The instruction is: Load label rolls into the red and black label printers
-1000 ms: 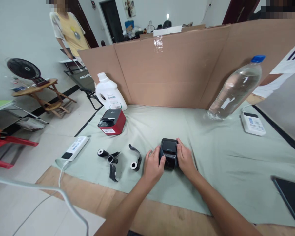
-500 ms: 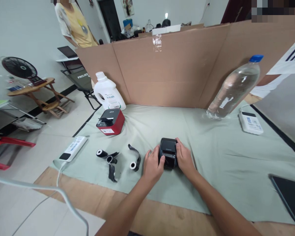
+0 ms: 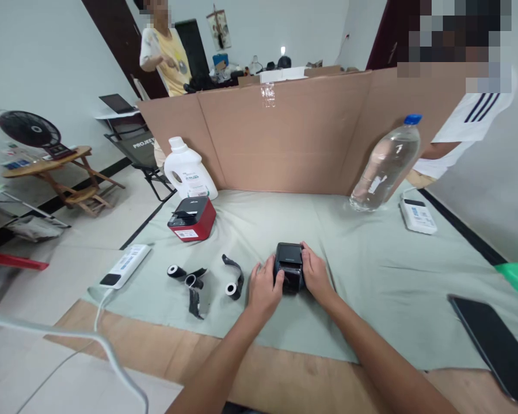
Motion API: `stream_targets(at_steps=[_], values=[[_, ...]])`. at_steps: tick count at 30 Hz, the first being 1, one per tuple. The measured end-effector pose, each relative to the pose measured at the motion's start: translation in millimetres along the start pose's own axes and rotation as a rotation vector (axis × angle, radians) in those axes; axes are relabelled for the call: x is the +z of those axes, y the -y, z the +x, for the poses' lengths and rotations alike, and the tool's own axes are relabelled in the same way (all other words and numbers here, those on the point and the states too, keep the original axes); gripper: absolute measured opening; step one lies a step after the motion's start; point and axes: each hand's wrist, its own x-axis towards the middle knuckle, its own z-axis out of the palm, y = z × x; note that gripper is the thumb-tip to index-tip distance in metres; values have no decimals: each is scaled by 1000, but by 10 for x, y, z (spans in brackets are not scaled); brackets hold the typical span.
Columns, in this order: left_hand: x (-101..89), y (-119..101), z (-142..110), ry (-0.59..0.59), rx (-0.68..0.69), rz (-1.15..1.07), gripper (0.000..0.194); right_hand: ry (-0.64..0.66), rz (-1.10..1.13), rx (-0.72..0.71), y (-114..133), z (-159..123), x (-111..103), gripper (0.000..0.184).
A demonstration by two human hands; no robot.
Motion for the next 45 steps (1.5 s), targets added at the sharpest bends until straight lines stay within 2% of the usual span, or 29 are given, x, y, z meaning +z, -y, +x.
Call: stream_targets(at_steps=[6, 12, 17, 19, 21, 22, 23, 25, 26, 27, 29, 31, 32, 34, 39, 42, 45], values=[[-31, 26, 46, -28, -72, -197, 54, 0, 47, 28, -33, 9, -8, 65], [-106, 30, 61, 4, -179, -407, 56, 76, 43, 26, -66, 46, -85, 60], [-67, 40, 60, 2, -161, -456, 56, 169, 83, -44, -134, 123, -194, 55], [-68, 38, 30, -39, -149, -470, 55, 218, 94, -77, -179, 164, -243, 53], [-96, 12, -41, -149, -70, -456, 54, 266, 101, -100, -215, 207, -288, 53], [-114, -16, -93, -221, 14, -432, 52, 284, 105, -106, -226, 229, -306, 53], [-127, -57, -153, -287, 140, -402, 49, 295, 110, -110, -230, 251, -320, 53], [-117, -180, -282, -357, 480, -357, 43, 302, 110, -111, -218, 292, -336, 53], [-86, -261, -343, -339, 668, -346, 39, 297, 103, -111, -205, 311, -337, 53], [-36, -351, -393, -271, 847, -328, 34, 288, 93, -109, -188, 329, -335, 53], [106, -544, -453, -8, 1130, -229, 24, 263, 67, -107, -151, 362, -323, 52], [267, -714, -449, 290, 1279, -85, 23, 245, 50, -110, -120, 394, -308, 50], [340, -778, -428, 402, 1318, -32, 26, 240, 43, -111, -108, 411, -302, 50], [449, -857, -371, 512, 1356, 1, 32, 235, 25, -102, -90, 444, -298, 51], [519, -860, -358, 594, 1277, 1, 58, 248, -37, -111, -45, 531, -332, 48], [511, -863, -437, 633, 1238, -8, 62, 240, -77, -120, -12, 581, -334, 47], [516, -894, -495, 646, 1253, -37, 64, 212, -129, -67, 14, 627, -300, 48]])
